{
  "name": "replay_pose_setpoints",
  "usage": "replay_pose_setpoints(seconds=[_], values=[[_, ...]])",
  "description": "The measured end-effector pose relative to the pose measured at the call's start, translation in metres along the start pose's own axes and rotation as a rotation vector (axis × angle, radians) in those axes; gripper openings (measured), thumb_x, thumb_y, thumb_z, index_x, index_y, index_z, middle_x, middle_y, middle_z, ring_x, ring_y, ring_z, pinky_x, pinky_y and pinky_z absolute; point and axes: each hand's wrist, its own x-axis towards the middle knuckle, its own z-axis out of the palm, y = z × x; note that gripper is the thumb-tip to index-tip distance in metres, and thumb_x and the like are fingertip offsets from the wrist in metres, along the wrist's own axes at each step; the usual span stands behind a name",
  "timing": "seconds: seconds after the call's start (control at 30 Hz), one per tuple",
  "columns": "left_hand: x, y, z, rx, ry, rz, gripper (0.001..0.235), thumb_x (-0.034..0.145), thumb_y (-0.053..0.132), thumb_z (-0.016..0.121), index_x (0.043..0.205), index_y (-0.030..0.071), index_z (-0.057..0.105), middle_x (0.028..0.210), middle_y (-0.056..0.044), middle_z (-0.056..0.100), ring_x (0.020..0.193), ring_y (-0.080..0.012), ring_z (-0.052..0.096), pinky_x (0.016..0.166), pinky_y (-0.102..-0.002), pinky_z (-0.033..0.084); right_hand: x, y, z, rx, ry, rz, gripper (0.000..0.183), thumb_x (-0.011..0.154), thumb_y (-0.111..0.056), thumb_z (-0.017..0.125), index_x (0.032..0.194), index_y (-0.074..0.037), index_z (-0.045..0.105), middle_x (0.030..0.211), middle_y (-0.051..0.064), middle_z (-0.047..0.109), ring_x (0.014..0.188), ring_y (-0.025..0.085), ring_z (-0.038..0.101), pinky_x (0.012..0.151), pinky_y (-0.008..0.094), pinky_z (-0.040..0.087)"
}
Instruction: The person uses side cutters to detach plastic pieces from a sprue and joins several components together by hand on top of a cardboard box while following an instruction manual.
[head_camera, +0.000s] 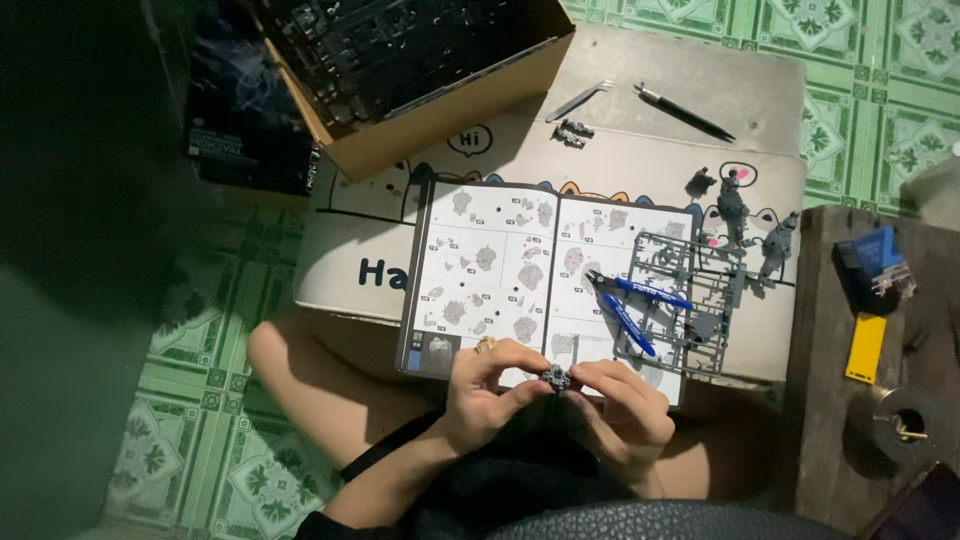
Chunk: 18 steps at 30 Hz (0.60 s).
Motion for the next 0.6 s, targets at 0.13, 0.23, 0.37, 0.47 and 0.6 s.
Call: replay_pose_setpoints(seconds=[0.13,0.23,0.37,0.47,0.6], values=[[-0.005,-0.009,-0.003,0.019,0.039,-0.053,0.016,0.083,0.010,0.074,0.095,0.003,0.066,0.087,-0.009,0.069,0.080,-0.0169,0.066,0.077,-0.026,0.052,-0.003,0.003,0.002,-0.040,-0.029,0.051,0.022,0.080,0.001,0.068,0.102,0.004,0.065,0.092,0.019,0.069,0.080,0.024,0.069,0.073,0.026,0.058],[-0.002,-0.006,-0.008,0.112,0.076,-0.082,0.014,0.082,0.010,0.074,0.093,0.005,0.067,0.086,-0.005,0.070,0.078,-0.0142,0.066,0.075,-0.024,0.052,-0.004,0.006,0.005,-0.085,-0.042,0.104,0.021,0.081,-0.001,0.067,0.102,0.003,0.065,0.092,0.019,0.069,0.079,0.024,0.068,0.074,0.027,0.057],[-0.005,0.001,-0.013,0.198,0.071,-0.172,0.013,0.081,0.013,0.076,0.090,0.007,0.070,0.084,-0.004,0.072,0.075,-0.0118,0.068,0.067,-0.021,0.053,-0.021,0.016,0.005,-0.017,-0.039,0.173,0.020,0.085,-0.001,0.062,0.105,0.003,0.065,0.095,0.017,0.069,0.077,0.018,0.068,0.068,0.022,0.060],[-0.012,-0.007,-0.010,0.064,0.056,-0.248,0.013,0.083,0.008,0.073,0.094,0.002,0.068,0.090,-0.009,0.070,0.078,-0.0133,0.068,0.074,-0.022,0.059,-0.014,0.014,0.004,-0.146,-0.114,0.104,0.020,0.082,-0.002,0.066,0.102,0.003,0.065,0.092,0.019,0.069,0.080,0.024,0.069,0.073,0.026,0.058],[-0.016,-0.011,-0.012,-0.077,0.046,-0.428,0.019,0.083,0.009,0.072,0.099,0.002,0.066,0.094,-0.009,0.069,0.080,-0.0134,0.068,0.078,-0.023,0.059,-0.013,0.014,0.008,-0.215,-0.126,0.121,0.015,0.084,-0.009,0.065,0.097,0.000,0.066,0.091,0.017,0.067,0.078,0.022,0.066,0.072,0.026,0.053]])
